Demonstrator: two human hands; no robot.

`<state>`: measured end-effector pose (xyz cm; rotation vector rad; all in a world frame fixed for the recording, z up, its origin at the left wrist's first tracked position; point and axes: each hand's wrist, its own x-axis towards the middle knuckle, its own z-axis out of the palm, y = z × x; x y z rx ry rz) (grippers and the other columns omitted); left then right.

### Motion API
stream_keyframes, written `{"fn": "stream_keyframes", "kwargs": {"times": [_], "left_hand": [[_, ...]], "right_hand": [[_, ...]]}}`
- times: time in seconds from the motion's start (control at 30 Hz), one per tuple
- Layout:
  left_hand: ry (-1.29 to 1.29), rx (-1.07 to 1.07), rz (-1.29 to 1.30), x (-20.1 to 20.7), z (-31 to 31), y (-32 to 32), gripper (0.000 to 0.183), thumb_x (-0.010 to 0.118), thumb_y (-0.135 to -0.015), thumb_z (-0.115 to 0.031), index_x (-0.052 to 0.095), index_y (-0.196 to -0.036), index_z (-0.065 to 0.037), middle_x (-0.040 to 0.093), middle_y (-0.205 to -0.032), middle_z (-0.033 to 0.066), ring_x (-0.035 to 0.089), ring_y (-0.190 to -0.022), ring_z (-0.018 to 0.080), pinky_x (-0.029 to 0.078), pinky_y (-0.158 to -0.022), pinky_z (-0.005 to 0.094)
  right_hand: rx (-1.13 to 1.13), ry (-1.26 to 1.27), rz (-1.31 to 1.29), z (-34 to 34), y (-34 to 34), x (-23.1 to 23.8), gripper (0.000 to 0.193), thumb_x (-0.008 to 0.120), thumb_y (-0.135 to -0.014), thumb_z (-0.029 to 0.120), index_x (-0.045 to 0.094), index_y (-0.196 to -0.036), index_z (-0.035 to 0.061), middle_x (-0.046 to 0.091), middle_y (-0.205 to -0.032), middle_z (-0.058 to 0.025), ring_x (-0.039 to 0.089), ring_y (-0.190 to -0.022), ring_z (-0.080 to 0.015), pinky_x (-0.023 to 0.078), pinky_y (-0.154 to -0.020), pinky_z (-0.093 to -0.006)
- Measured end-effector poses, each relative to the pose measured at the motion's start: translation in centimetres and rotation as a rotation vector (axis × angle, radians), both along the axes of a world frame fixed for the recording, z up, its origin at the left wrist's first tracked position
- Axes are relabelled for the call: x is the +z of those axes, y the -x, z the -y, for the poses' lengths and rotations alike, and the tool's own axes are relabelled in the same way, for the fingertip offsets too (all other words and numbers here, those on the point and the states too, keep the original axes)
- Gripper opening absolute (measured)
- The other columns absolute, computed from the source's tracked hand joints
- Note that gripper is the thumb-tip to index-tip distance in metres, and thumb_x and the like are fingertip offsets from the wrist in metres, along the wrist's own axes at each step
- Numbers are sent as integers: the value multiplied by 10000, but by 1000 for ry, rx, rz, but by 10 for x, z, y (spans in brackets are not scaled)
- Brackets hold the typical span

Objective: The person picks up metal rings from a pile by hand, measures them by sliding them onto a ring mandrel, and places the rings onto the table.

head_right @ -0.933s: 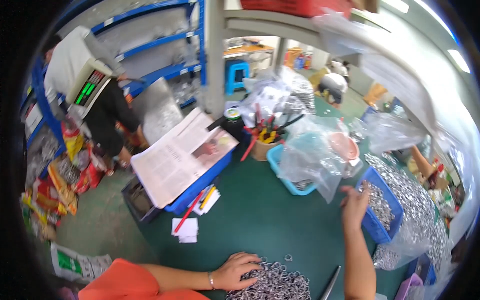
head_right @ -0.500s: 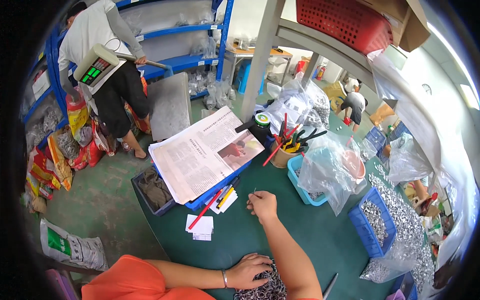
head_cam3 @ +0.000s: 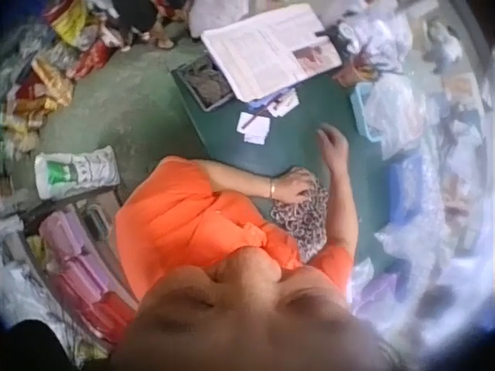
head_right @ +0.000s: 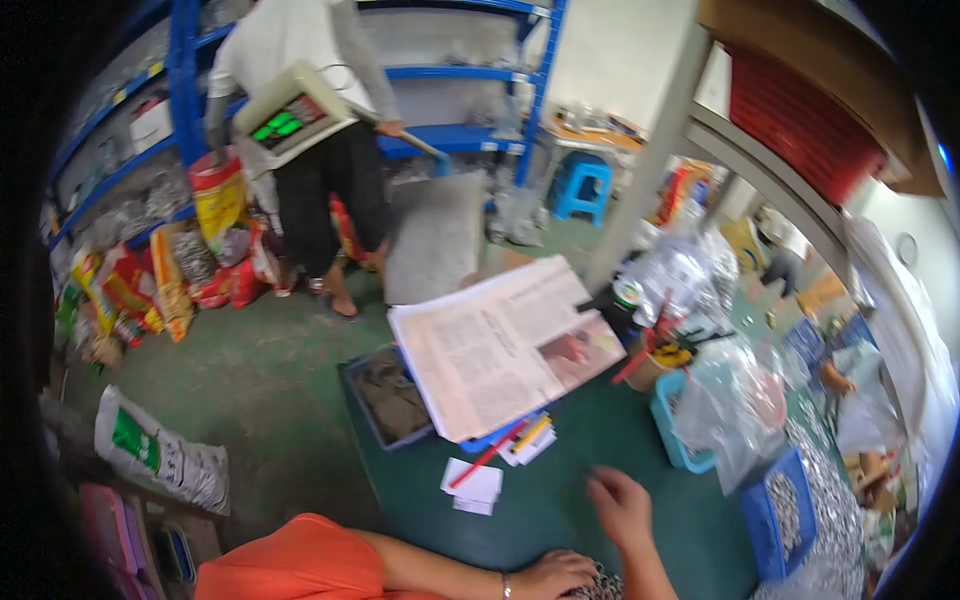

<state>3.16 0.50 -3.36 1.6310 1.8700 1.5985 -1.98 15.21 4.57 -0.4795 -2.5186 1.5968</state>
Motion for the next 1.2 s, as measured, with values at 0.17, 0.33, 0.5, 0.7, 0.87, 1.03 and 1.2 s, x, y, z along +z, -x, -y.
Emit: {"fn": "stream_keyframes", "kwargs": {"times": [0.17, 0.33, 0.5, 0.7, 0.87, 1.03, 1.2], "left_hand": [[69, -13, -1, 25, 10, 7, 191, 601, -749, -199, 613, -880, -61, 577, -1024, 113, 485, -1046, 307, 395, -867, 397], [77, -108, 96, 15, 3, 7, 173, 593, -702, -187, 574, -835, -78, 557, -979, 90, 450, -1084, 282, 341, -894, 408], [-17, -28, 99, 11, -1, 6, 132, 609, -692, -192, 563, -720, -72, 560, -842, 87, 499, -974, 277, 379, -822, 394], [116, -83, 113, 32, 0, 6, 129, 592, -713, -174, 538, -671, -65, 544, -848, 55, 517, -882, 231, 376, -782, 369], [142, -96, 46, 50, -9, 10, 134, 597, -739, -183, 539, -786, -72, 512, -1002, 70, 475, -1006, 249, 325, -894, 370], [179, -146, -135, 52, -40, -9, 297, 604, -737, -319, 582, -897, -70, 514, -1017, 86, 433, -1064, 264, 326, -885, 396], [246, -277, -365, 31, -53, -20, 244, 560, -722, -353, 657, -773, -136, 581, -819, 58, 529, -877, 253, 428, -686, 410]], "right_hand": [[-255, -766, 219, -46, -164, 35, 364, 585, -788, 195, 561, -1074, -29, 567, -1058, -238, 559, -976, -339, 418, -869, -396], [-448, -723, 741, -20, -284, 35, 386, 573, -789, 333, 585, -899, -37, 593, -807, -255, 560, -755, -428, 441, -670, -459], [-654, -749, 612, 22, -289, 28, 423, 632, -751, 323, 518, -934, -40, 579, -879, -254, 545, -844, -414, 432, -734, -441], [-730, -441, 713, 25, -309, 45, 433, 579, -785, 357, 557, -922, -53, 591, -865, -255, 564, -809, -392, 435, -724, -431], [-805, 48, 386, 24, -341, 50, 308, 451, -864, 293, 526, -870, -6, 534, -710, -109, 496, -622, -217, 432, -594, -348], [-906, 397, -50, 62, -347, 50, 247, 433, -883, 276, 474, -1009, 68, 464, -745, -44, 468, -619, -164, 394, -527, -287], [-1016, 543, -41, 73, -361, 23, 229, 542, -834, 222, 519, -1022, 93, 517, -729, -46, 490, -552, -184, 399, -475, -307]]}}
